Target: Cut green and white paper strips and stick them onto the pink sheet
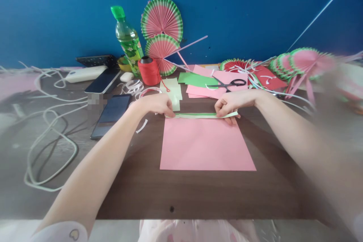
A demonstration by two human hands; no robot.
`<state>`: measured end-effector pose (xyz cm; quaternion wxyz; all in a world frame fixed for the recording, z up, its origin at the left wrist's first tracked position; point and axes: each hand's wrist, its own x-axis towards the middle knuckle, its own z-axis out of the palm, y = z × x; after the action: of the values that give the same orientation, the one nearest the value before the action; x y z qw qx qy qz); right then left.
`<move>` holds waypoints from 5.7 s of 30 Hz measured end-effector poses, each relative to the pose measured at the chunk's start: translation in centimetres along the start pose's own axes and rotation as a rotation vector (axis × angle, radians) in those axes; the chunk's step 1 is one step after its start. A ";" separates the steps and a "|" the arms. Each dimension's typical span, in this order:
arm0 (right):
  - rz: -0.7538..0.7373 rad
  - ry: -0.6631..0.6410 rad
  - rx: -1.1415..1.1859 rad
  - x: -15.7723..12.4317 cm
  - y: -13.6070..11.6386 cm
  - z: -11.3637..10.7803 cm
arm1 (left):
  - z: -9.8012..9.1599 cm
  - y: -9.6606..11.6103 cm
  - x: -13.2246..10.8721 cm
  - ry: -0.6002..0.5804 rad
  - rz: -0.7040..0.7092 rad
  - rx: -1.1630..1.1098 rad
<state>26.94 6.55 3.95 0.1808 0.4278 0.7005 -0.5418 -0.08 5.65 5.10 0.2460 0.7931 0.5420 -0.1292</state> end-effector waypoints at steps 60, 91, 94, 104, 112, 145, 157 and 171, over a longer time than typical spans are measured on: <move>0.001 -0.019 0.060 -0.2 -0.3 0.1 | 0.0 -0.3 0.0 -0.034 0.036 -0.015; 0.009 -0.004 0.050 0.0 0.2 -0.1 | -0.8 0.8 -1.4 0.006 0.022 0.083; 0.011 0.000 0.052 0.0 0.2 -0.1 | 0.0 1.5 -0.9 0.122 0.103 0.025; -0.005 -0.015 0.053 0.0 0.1 -0.1 | 1.4 2.2 -0.4 0.162 0.168 0.006; -0.001 -0.004 0.055 -0.1 0.1 -0.1 | 1.7 2.6 -0.4 0.135 0.188 -0.071; 0.062 0.083 -0.020 0.1 -0.3 0.2 | 2.4 4.2 -0.9 0.301 0.249 0.000; 0.089 0.124 -0.027 -0.2 -0.9 0.4 | 7.0 5.4 0.9 0.396 0.670 0.108; 0.088 0.082 -0.088 -0.5 -0.4 -0.4 | 7.1 4.7 -0.1 0.314 0.633 0.278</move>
<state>26.97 6.64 4.72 0.1941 0.4718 0.7110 -0.4840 4.62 0.42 0.28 0.0778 0.9572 0.2787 0.0040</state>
